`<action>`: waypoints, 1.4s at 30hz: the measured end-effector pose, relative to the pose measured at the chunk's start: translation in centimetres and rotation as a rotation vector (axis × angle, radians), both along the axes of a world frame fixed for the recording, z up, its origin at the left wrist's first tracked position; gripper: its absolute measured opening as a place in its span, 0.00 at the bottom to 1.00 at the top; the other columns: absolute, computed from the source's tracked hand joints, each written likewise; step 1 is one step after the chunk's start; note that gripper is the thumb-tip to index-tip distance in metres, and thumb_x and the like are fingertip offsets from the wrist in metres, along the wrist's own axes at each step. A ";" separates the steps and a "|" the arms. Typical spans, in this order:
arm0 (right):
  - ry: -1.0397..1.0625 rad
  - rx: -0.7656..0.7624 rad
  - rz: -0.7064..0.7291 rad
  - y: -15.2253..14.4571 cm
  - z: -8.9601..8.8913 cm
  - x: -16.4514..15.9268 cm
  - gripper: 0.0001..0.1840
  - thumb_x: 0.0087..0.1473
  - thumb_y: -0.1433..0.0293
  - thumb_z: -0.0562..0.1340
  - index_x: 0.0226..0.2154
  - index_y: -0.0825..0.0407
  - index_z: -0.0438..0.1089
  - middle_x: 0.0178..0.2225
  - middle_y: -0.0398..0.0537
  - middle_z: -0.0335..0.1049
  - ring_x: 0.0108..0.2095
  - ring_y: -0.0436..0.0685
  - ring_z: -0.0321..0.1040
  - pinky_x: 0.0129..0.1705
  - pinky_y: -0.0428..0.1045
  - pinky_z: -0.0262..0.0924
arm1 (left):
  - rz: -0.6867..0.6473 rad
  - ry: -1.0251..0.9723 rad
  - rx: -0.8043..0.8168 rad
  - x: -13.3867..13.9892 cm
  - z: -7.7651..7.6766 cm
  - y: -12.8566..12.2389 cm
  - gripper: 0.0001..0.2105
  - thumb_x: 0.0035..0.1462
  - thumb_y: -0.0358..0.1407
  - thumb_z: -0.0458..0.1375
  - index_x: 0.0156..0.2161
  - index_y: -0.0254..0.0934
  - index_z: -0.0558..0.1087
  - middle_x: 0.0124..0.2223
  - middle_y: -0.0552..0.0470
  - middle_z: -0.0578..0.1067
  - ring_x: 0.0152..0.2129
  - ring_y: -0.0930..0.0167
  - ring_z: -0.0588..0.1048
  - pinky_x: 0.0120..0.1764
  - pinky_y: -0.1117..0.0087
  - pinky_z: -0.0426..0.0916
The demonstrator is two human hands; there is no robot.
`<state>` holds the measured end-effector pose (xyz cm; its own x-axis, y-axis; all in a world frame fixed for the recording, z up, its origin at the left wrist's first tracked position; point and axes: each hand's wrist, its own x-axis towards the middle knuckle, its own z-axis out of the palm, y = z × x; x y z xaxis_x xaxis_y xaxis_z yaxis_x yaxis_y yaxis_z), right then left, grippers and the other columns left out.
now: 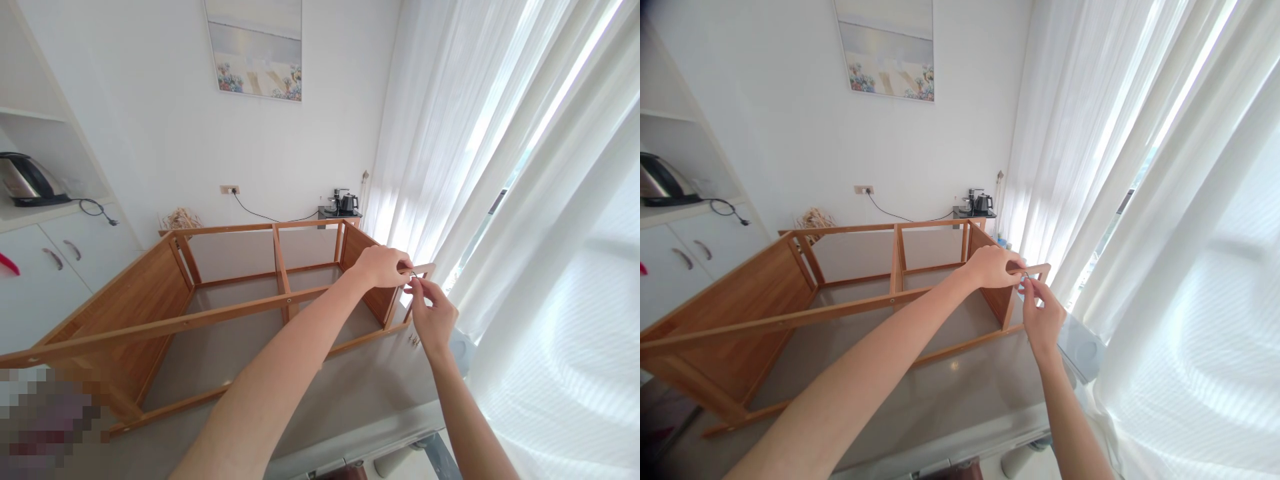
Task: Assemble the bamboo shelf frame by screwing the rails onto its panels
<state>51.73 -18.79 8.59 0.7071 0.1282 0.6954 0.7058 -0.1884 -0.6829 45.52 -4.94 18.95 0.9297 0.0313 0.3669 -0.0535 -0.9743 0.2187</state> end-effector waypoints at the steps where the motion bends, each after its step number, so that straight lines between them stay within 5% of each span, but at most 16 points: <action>1: 0.014 -0.004 0.004 -0.1 0.1 0.0 0.20 0.60 0.52 0.58 0.39 0.50 0.75 0.30 0.47 0.78 0.36 0.58 0.76 0.34 0.48 0.65 | 0.004 0.002 -0.001 0.0 0.0 0.0 0.14 0.56 0.44 0.55 0.46 0.50 0.77 0.42 0.59 0.80 0.39 0.66 0.76 0.44 0.66 0.69; 19: 0.032 -0.139 0.076 -0.9 1.0 0.5 0.17 0.60 0.53 0.59 0.37 0.47 0.75 0.29 0.44 0.78 0.36 0.58 0.76 0.35 0.47 0.64 | 0.003 -0.012 -0.015 0.1 0.0 0.1 0.13 0.55 0.43 0.56 0.44 0.50 0.77 0.41 0.59 0.80 0.41 0.65 0.76 0.44 0.66 0.70; 27: 0.095 -0.086 0.068 -1.0 0.5 1.2 0.20 0.60 0.52 0.58 0.39 0.50 0.74 0.29 0.46 0.78 0.36 0.60 0.77 0.40 0.51 0.64 | -0.009 -0.031 -0.034 0.6 -0.5 0.4 0.12 0.54 0.41 0.55 0.42 0.51 0.78 0.40 0.60 0.80 0.39 0.65 0.75 0.43 0.65 0.70; 42: -0.217 -0.224 -0.037 -1.5 0.3 2.1 0.18 0.62 0.56 0.57 0.41 0.51 0.75 0.31 0.46 0.79 0.34 0.57 0.76 0.30 0.46 0.62 | -0.024 -0.028 -0.025 0.7 -0.5 0.5 0.13 0.54 0.43 0.55 0.42 0.50 0.78 0.39 0.60 0.80 0.38 0.66 0.75 0.40 0.66 0.69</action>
<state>53.84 -20.29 8.87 0.5519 0.2720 0.7883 0.8206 -0.3454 -0.4554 46.18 -4.45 18.48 0.9199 0.0184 0.3918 -0.0832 -0.9670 0.2407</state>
